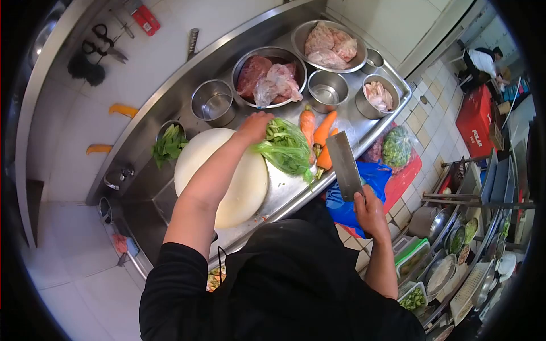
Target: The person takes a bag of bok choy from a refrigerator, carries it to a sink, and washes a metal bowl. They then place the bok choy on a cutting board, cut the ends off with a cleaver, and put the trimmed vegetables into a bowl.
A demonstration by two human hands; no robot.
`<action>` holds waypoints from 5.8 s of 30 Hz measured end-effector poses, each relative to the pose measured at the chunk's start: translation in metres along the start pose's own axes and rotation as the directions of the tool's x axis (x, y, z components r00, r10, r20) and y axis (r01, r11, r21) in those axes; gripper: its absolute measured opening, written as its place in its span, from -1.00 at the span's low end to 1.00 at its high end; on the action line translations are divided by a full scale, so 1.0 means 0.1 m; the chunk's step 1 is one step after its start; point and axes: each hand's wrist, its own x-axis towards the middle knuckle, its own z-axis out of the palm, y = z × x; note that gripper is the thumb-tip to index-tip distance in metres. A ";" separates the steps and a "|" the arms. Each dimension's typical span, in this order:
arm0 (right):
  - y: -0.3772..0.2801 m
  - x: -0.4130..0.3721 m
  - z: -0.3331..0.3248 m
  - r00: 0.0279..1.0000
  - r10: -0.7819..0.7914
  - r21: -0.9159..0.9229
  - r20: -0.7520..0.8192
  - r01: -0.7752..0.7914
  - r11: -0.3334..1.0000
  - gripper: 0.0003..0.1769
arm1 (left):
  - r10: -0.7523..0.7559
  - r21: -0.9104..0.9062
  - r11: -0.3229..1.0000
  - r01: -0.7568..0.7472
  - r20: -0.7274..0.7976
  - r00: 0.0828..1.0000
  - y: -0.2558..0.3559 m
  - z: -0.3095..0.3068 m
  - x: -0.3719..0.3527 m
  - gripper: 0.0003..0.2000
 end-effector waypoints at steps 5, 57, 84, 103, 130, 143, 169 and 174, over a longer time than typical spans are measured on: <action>0.27 -0.07 -0.07 0.997 0.071 0.023 0.011 -0.071 0.997 -0.80 | -0.145 -0.285 0.944 0.163 0.085 0.986 -0.26 -0.21 0.15 -0.51; -0.35 0.52 1.36 0.768 -0.322 -0.133 0.553 0.464 0.876 -0.76 | -0.899 -0.842 0.090 0.533 0.161 0.408 0.96 0.28 -2.42 -0.72; -0.81 0.23 1.41 0.679 -0.386 -0.306 0.624 0.667 0.679 -0.81 | -0.509 -0.563 0.756 0.335 -0.184 0.841 0.76 0.09 -2.74 -0.65; -0.81 0.30 1.92 0.704 -0.157 -0.529 0.692 0.643 0.554 -0.80 | -0.547 -0.645 0.696 0.317 -0.190 0.815 0.79 0.20 -2.74 -0.61; -0.53 0.38 0.66 0.914 -0.232 -0.121 0.334 0.285 0.951 -0.80 | -0.402 -0.153 0.904 0.400 0.020 0.915 0.04 -0.18 -2.02 -0.36; -0.07 -0.01 0.38 0.989 -0.038 -0.118 0.144 0.055 0.991 -0.77 | -0.830 0.148 0.556 0.818 0.045 0.556 -2.38 -1.35 -1.94 -0.21; -0.21 -0.03 0.05 0.997 0.038 -0.088 0.067 -0.032 0.996 -0.78 | 0.001 -0.455 0.890 -0.012 -0.025 1.000 0.15 -0.45 -0.74 -0.75; -0.06 0.00 -0.03 0.996 0.058 -0.023 0.071 -0.057 0.998 -0.80 | 0.038 0.142 0.987 -0.073 0.239 0.970 0.33 -0.17 -0.36 -0.76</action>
